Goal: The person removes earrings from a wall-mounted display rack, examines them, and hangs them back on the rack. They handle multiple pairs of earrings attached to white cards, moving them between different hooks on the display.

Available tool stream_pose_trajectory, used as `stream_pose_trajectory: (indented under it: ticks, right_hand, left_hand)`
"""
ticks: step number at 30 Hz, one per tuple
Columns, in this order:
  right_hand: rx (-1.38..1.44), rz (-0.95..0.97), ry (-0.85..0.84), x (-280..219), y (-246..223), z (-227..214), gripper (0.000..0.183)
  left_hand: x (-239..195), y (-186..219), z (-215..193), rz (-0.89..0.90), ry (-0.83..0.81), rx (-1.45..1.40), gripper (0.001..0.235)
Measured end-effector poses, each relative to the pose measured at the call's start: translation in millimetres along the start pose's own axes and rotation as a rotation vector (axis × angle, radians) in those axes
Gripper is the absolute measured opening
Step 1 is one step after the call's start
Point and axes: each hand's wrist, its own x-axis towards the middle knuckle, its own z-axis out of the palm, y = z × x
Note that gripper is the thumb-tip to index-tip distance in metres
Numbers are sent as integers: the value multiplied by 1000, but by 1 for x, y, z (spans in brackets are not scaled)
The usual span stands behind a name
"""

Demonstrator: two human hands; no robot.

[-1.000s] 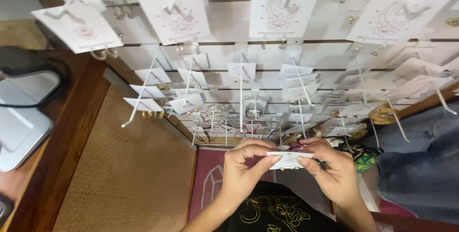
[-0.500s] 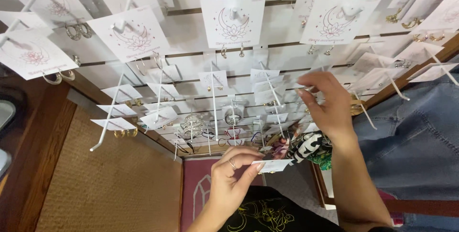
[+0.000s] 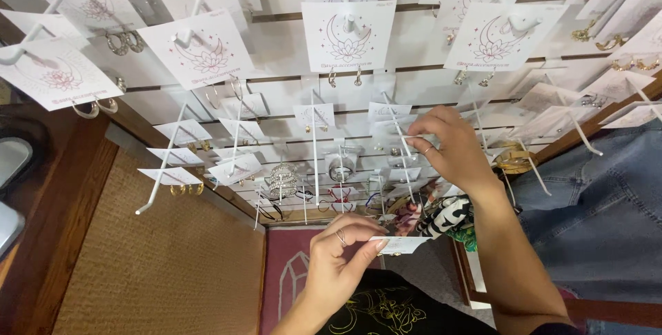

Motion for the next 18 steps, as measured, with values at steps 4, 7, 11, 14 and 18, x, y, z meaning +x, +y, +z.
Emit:
stream_pose_trajectory:
  ticks: [4,7,11,14,18]
  right_hand:
    - [38,152,-104,-4,-7,-10,11]
    - [101,139,-119,-11,-10,-15,21]
    - [262,191,-140,-15,-21,-25,21]
    - [462,376,-107,-22,-9,-16,17]
    - [698,554,-15,-24,-7,-9,10]
  left_hand:
    - [2,-1,2,17,-21,-18,10]
    - [2,-2,3,5,-34,-22,9]
    - [1,-2,4,-3,-46,-17,11]
    - [0,-2,6,-10,-61,-20,10]
    - [-3,-1,6,-37,-82,-27,8]
